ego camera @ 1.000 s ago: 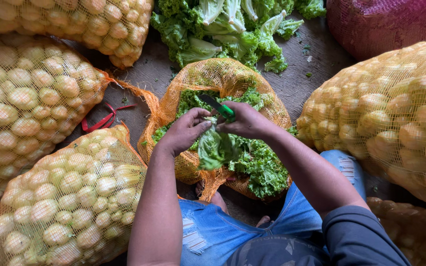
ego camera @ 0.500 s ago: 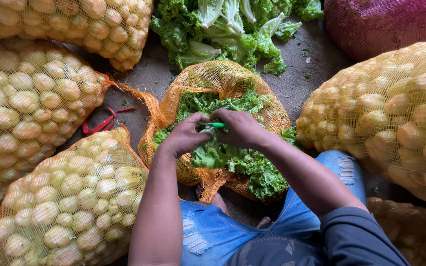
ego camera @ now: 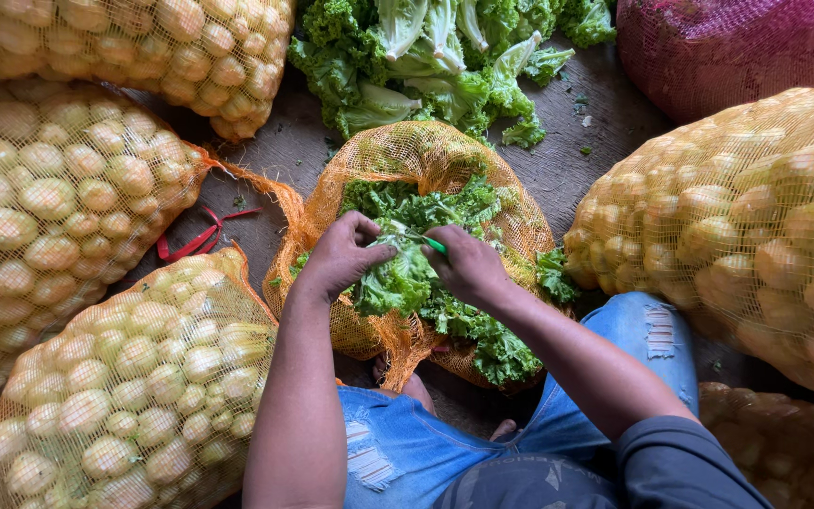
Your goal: The person sits on the floor among mesh sacks of produce and trims lettuce heads with a small knife, cutting off root ends and damaged leaves. They place the trimmed lettuce into an orange mesh sack and toss discarded leaves onto a pile on the floor.
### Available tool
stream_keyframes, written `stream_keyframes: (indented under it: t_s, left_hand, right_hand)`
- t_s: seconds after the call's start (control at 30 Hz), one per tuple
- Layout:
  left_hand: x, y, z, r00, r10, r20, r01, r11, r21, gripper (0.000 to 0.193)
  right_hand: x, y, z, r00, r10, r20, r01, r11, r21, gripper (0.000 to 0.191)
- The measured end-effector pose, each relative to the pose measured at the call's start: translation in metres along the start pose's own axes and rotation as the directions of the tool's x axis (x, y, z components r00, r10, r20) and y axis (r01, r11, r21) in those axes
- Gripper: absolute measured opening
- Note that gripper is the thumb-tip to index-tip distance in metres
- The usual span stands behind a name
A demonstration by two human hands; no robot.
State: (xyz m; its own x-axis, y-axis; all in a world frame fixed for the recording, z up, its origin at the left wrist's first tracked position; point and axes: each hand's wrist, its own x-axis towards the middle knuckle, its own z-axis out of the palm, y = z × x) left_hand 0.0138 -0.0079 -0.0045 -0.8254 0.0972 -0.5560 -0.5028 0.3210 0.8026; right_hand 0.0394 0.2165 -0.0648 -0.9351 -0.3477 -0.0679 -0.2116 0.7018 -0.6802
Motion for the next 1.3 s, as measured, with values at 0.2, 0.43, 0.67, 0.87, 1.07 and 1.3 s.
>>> stream_keyframes:
  t_s: [0.2, 0.43, 0.67, 0.87, 1.07, 1.3]
  left_hand:
    - [-0.002, -0.003, 0.0, 1.0, 0.008, 0.005, -0.008, 1.0, -0.028, 0.039]
    - [-0.003, -0.003, -0.006, 1.0, 0.025, 0.013, -0.024, 0.998, -0.05, 0.039]
    - [-0.009, 0.011, 0.008, 0.992, -0.057, 0.109, 0.043, 0.991, 0.128, 0.073]
    - [-0.019, 0.01, -0.005, 0.992, -0.111, 0.066, 0.093, 0.969, 0.229, 0.1]
    - [-0.002, -0.012, -0.025, 0.906, 0.033, -0.423, 0.045, 0.984, 0.173, 0.056]
    - [0.019, -0.03, -0.032, 0.741, 0.254, -0.622, -0.235, 0.965, 0.115, 0.044]
  right_hand:
    - [0.002, 0.005, 0.019, 0.998, 0.052, 0.035, -0.052, 0.999, 0.004, 0.032]
    - [0.001, 0.018, 0.028, 0.944, 0.24, 0.226, -0.249, 0.968, 0.011, 0.032]
    - [0.011, -0.006, -0.009, 0.935, 0.167, 0.314, -0.308, 0.823, 0.477, 0.038]
    - [0.059, -0.009, -0.041, 0.815, 0.075, 0.574, -0.216, 0.959, 0.181, 0.026]
    - [0.144, 0.011, -0.119, 0.957, 0.114, -0.267, 0.083, 0.775, 0.627, 0.028]
    - [0.098, -0.004, -0.013, 0.903, 0.279, 0.328, -0.307, 0.951, 0.037, 0.046]
